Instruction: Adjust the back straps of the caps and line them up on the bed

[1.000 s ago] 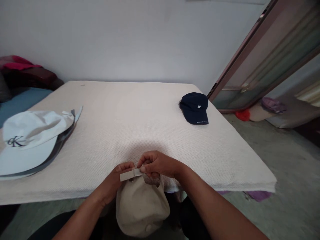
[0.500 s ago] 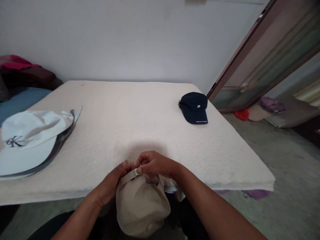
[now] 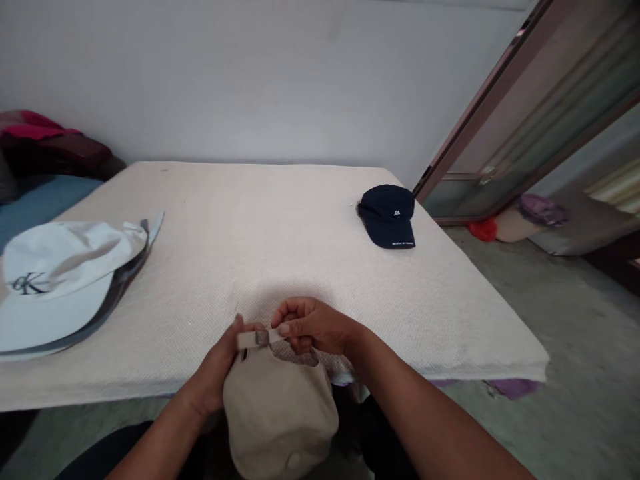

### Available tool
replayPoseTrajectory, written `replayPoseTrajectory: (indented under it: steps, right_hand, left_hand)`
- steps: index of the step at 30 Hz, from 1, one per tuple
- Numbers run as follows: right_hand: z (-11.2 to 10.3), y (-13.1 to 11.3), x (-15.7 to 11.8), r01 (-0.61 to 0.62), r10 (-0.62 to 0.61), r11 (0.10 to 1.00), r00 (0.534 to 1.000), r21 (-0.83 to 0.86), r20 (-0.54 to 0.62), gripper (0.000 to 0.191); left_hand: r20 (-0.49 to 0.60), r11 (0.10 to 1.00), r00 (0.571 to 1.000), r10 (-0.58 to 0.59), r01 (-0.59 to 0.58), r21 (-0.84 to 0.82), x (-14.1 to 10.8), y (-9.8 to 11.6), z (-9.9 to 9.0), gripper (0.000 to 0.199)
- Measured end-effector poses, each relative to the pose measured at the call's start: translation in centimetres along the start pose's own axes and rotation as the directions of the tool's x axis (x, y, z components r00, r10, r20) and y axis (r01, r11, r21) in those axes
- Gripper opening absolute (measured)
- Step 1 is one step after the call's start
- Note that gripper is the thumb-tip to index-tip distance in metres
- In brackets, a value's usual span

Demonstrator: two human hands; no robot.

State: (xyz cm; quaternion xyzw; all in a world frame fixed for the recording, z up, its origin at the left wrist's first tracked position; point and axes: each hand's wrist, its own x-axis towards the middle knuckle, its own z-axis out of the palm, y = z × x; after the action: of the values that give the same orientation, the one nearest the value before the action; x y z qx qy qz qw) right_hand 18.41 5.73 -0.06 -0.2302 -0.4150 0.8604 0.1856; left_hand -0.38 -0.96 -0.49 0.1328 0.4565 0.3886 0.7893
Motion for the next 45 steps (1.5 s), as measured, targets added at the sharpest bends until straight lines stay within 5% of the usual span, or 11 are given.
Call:
replayPoseTrajectory:
  steps: [9, 24, 35, 45]
  right_hand:
    - [0.2, 0.5, -0.3, -0.005, 0.004, 0.996, 1.0, -0.091, -0.011, 0.018]
    - [0.0, 0.5, -0.2, -0.032, 0.02, 0.978, 0.998, -0.207, -0.059, 0.011]
    - [0.1, 0.1, -0.3, 0.028, -0.022, 0.986, 0.999, -0.167, 0.037, 0.022]
    - [0.3, 0.0, -0.4, 0.103, -0.079, 0.961, 0.992, -0.258, 0.102, 0.03]
  left_hand:
    - [0.073, 0.96, 0.993, 0.089, -0.105, 0.259, -0.5, 0.3, 0.8, 0.013]
    - [0.117, 0.931, 0.988, 0.101, -0.136, 0.339, 0.3, -0.4, -0.3, 0.007]
    - [0.171, 0.98, 0.984, 0.053, -0.084, 0.178, 0.3, -0.4, -0.3, 0.012]
    - [0.182, 0.968, 0.98, 0.081, -0.121, 0.221, 0.1, -0.3, 0.0, 0.006]
